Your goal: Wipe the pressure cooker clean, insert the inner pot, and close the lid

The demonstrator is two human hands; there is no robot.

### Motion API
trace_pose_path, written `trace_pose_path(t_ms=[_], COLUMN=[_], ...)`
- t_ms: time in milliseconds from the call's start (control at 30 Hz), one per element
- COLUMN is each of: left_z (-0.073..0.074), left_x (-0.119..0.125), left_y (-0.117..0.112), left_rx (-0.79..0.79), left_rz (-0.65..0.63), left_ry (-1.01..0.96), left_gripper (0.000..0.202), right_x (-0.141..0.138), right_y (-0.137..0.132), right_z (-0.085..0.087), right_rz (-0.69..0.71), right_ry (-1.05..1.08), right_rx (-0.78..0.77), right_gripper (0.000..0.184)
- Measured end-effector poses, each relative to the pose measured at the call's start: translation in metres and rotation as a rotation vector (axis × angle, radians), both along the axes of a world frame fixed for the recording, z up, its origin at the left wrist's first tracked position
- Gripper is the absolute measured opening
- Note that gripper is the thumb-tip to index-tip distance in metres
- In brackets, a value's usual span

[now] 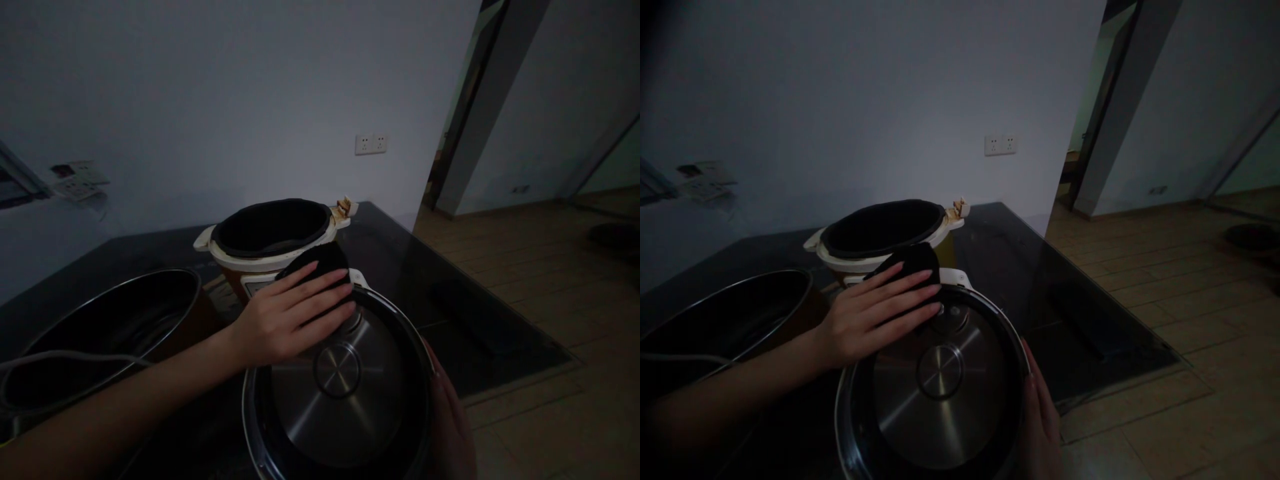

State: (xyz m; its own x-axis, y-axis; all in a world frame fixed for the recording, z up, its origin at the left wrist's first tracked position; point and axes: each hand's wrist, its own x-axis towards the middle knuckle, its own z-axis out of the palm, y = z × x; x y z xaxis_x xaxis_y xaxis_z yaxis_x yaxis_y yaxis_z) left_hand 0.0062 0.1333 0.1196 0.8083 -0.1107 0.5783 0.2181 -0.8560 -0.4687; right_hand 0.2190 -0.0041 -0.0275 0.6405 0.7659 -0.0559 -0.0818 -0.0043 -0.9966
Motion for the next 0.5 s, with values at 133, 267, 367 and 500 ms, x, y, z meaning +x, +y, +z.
trace_pose_path(t_ms=[133, 267, 367, 500], left_z=[-0.013, -0.026, -0.026, -0.023], left_x=[0.022, 0.019, 0.012, 0.014], left_y=[0.017, 0.03, 0.029, 0.025], left_rx=[-0.04, -0.106, -0.106, -0.074], left_rz=[0.11, 0.129, 0.153, 0.213], left_ry=[0.11, 0.19, 0.166, 0.151], left_gripper=[0.037, 0.041, 0.033, 0.039], right_x=[0.0, 0.0, 0.0, -0.002], right_y=[0.001, 0.001, 0.001, 0.002], right_z=[0.002, 0.002, 0.004, 0.006], right_rz=[-0.002, -0.009, -0.019, -0.013], right_ry=[0.043, 0.066, 0.073, 0.131], right_rx=[0.004, -0.001, -0.018, -0.004], right_gripper=[0.055, 0.057, 0.06, 0.056])
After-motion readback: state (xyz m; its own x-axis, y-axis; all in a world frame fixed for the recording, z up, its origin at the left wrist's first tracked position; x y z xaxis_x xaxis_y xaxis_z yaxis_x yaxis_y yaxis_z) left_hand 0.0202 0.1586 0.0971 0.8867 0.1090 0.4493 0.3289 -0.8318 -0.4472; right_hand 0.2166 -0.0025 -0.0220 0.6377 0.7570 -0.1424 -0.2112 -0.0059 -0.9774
